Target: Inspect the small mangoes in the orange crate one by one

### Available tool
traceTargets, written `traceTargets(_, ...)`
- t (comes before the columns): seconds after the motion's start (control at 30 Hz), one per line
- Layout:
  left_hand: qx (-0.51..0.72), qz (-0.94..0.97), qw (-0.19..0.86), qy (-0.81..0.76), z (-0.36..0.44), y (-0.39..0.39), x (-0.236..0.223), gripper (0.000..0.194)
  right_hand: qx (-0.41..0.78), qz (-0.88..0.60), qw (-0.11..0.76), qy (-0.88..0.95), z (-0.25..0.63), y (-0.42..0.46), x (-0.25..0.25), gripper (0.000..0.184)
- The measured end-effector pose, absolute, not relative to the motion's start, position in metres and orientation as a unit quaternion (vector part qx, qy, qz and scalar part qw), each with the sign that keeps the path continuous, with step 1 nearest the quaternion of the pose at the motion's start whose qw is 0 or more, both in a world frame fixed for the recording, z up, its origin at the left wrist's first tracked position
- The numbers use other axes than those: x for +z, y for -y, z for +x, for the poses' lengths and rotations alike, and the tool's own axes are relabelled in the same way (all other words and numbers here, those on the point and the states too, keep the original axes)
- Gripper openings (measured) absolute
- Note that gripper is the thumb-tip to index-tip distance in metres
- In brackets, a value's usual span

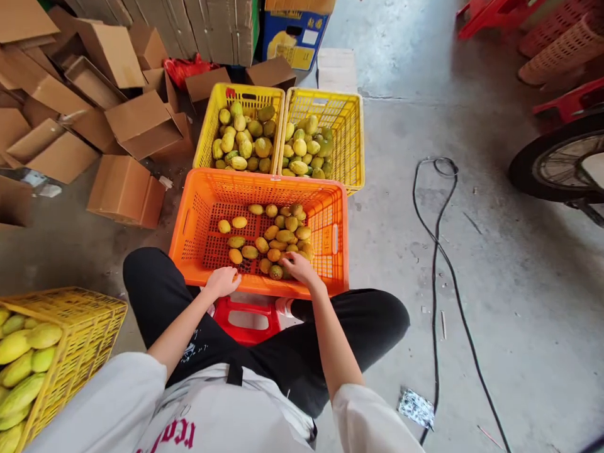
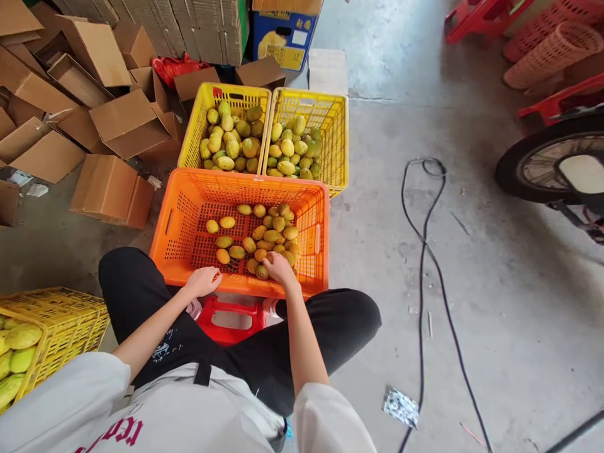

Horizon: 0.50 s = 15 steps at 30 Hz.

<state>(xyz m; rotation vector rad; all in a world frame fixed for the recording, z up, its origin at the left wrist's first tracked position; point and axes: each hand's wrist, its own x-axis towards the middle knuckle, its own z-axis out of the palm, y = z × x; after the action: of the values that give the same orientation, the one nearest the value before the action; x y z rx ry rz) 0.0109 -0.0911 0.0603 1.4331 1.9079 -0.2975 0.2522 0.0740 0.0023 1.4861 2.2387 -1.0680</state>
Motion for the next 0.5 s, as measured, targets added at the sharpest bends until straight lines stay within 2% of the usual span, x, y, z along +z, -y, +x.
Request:
traceTargets(0.1,-0.092,0.552,0.337,-0.757,0.014,0.096,0.055,0.028,-0.327,0.606,0.146,-0.71,0.247,-0.126,-0.017,0.05)
traceTargets(0.2,-0.094,0.544,0.346,-0.758,0.017,0.1,0.05,0.025,-0.31,0.623,0.163,-0.7,0.247,-0.145,-0.038,0.06)
traceTargets(0.37,-0.117,0.555,0.374,-0.733,0.019,0.101,0.048,0.024,-0.291,0.67,0.179,-0.659,0.241,-0.107,-0.076,0.067)
traceTargets(0.5,-0.11,0.55,0.388,-0.731,0.02,0.101,0.051,0.023,-0.312,0.696,0.219,-0.608,0.193,-0.062,-0.09,0.069)
